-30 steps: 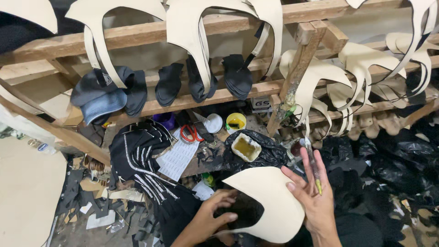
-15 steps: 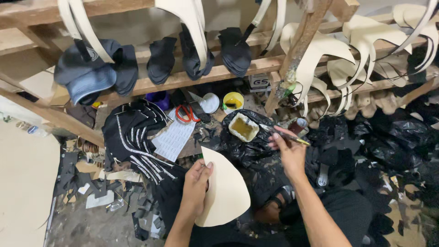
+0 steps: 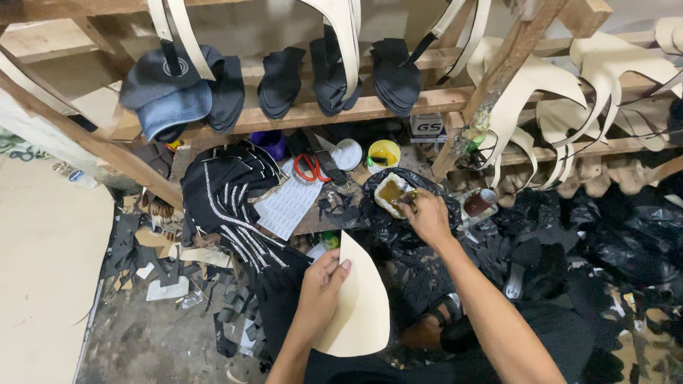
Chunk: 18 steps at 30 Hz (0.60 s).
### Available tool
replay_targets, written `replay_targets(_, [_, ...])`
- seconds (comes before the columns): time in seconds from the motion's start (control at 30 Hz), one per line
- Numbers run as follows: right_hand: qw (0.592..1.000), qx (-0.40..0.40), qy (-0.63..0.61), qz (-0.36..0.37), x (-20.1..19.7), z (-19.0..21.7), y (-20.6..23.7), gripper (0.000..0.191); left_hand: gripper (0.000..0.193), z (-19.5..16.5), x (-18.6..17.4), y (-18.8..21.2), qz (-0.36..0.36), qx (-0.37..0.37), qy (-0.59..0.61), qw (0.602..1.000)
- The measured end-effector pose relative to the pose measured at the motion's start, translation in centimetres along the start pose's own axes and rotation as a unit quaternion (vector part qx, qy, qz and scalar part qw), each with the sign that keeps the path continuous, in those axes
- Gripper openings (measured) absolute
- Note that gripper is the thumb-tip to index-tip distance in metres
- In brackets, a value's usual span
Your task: The person repeatedly picks up beige shoe upper pieces, applies a yellowish adhesive to the edges with a brush, and places them on a wooden rack to dry. The process is repeated for several pieces throughout the clip.
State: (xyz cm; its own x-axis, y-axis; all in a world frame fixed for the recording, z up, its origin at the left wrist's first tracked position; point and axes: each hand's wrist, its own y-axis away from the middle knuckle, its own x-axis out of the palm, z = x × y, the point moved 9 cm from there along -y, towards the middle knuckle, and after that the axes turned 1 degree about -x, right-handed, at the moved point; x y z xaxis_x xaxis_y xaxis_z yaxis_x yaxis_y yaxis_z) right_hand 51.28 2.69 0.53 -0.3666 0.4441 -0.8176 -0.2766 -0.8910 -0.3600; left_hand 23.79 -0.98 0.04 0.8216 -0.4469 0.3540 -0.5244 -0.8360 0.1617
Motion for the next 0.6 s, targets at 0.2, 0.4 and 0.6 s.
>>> replay_targets(0.2, [0.998,-0.044,-0.030,-0.046,-2.3,0.4,0.6,0.018,0.034,-0.5,0.0,0.0,-0.007,-0.029,-0.001,1.000])
replay_targets(0.4, [1.000,0.026,-0.008,0.006,-3.7,0.4,1.3,0.023,0.037,-2.1,2.4,-1.5,0.022,-0.013,-0.021,0.999])
replay_targets(0.6, [0.945,0.066,-0.313,-0.066,-9.8,4.8,3.9,0.020,0.041,-4.0,3.7,-2.2,0.067,-0.020,0.010,0.998])
